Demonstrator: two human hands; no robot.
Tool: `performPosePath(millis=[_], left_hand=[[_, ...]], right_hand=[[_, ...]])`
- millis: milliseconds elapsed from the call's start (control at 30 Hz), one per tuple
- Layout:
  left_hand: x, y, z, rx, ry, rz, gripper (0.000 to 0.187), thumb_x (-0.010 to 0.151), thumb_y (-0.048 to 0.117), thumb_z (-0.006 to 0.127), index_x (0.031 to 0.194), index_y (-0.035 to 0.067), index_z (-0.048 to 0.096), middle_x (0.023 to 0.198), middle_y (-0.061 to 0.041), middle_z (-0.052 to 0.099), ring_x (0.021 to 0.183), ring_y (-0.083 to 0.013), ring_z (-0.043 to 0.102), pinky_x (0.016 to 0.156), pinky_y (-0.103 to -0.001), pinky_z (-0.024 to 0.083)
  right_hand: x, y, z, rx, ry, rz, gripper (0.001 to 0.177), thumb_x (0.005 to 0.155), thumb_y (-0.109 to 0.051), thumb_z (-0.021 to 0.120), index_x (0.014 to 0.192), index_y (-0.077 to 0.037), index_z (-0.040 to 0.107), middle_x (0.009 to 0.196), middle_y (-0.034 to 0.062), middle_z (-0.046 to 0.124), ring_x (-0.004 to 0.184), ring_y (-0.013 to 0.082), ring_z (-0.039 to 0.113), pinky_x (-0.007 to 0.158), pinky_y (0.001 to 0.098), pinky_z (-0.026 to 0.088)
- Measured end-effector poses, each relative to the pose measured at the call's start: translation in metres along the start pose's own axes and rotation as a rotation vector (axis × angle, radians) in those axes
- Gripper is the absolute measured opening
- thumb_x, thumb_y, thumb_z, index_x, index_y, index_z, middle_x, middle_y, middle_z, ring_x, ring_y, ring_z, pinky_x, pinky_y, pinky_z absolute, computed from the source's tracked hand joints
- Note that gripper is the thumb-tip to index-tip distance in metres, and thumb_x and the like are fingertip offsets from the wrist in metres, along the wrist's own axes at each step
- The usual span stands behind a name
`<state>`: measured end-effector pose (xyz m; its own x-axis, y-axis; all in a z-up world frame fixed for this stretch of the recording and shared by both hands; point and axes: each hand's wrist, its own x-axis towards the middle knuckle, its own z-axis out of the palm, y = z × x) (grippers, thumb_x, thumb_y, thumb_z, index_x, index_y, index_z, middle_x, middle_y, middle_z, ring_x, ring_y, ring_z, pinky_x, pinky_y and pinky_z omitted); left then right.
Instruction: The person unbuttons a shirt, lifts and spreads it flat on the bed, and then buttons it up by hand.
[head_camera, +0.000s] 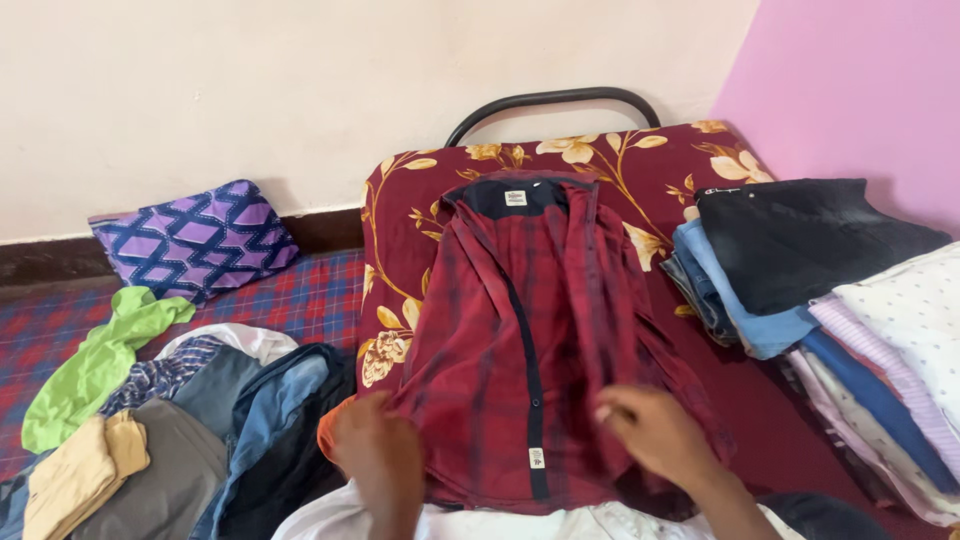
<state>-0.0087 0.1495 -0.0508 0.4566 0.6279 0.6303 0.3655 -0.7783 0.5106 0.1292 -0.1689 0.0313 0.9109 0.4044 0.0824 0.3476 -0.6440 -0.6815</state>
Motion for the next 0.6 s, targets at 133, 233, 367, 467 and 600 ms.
performPosePath(millis=[133, 233, 367, 467, 600], left_hand=[[-0.047, 0.059, 0.020, -0.393, -0.446, 0.255, 0.015, 0.085, 0.016, 0.064, 0.098, 0.011, 0.069, 0.099, -0.008, 0.070, 0.100, -0.0322, 0.063, 0.085, -0.045, 0.047], [-0.068, 0.097, 0.023, -0.246, -0.830, 0.309, 0.022, 0.091, 0.019, 0.066, 0.111, 0.011, 0.068, 0.107, -0.010, 0.066, 0.107, -0.0333, 0.060, 0.090, -0.048, 0.045], [-0.073, 0.110, 0.017, -0.230, -0.982, 0.233, 0.051, 0.087, 0.029, 0.074, 0.127, 0.002, 0.057, 0.115, -0.018, 0.057, 0.108, -0.0377, 0.056, 0.089, -0.051, 0.044], [-0.072, 0.106, 0.018, -0.187, -1.031, 0.258, 0.045, 0.086, 0.027, 0.074, 0.124, 0.007, 0.061, 0.115, -0.015, 0.057, 0.110, -0.0361, 0.056, 0.091, -0.050, 0.044], [-0.071, 0.107, 0.018, -0.177, -1.043, 0.231, 0.031, 0.091, 0.028, 0.072, 0.117, 0.011, 0.065, 0.113, -0.013, 0.058, 0.112, -0.0338, 0.057, 0.093, -0.049, 0.045]], right_hand=[[-0.001, 0.002, 0.014, 0.096, -0.532, 0.079, 0.032, 0.088, -0.027, 0.073, 0.115, -0.011, 0.075, 0.095, 0.0078, 0.081, 0.090, 0.0224, 0.077, 0.084, 0.0324, 0.057], [0.004, 0.018, 0.011, -0.009, -0.255, 0.020, 0.038, 0.081, -0.018, 0.077, 0.117, -0.009, 0.075, 0.108, 0.0072, 0.074, 0.093, 0.0218, 0.074, 0.085, 0.0318, 0.058], [0.003, 0.045, 0.018, -0.126, -0.334, 0.120, 0.056, 0.075, -0.017, 0.087, 0.127, -0.013, 0.068, 0.126, 0.0084, 0.063, 0.102, 0.0218, 0.068, 0.091, 0.0322, 0.054], [0.005, 0.060, 0.034, -0.097, -0.416, 0.080, 0.061, 0.072, -0.005, 0.079, 0.130, -0.012, 0.064, 0.113, 0.0092, 0.071, 0.102, 0.0228, 0.069, 0.089, 0.0342, 0.055], [0.010, 0.055, 0.036, -0.044, -0.457, 0.240, 0.036, 0.083, -0.016, 0.076, 0.117, -0.009, 0.068, 0.089, 0.0102, 0.078, 0.085, 0.0237, 0.076, 0.080, 0.0358, 0.057]])
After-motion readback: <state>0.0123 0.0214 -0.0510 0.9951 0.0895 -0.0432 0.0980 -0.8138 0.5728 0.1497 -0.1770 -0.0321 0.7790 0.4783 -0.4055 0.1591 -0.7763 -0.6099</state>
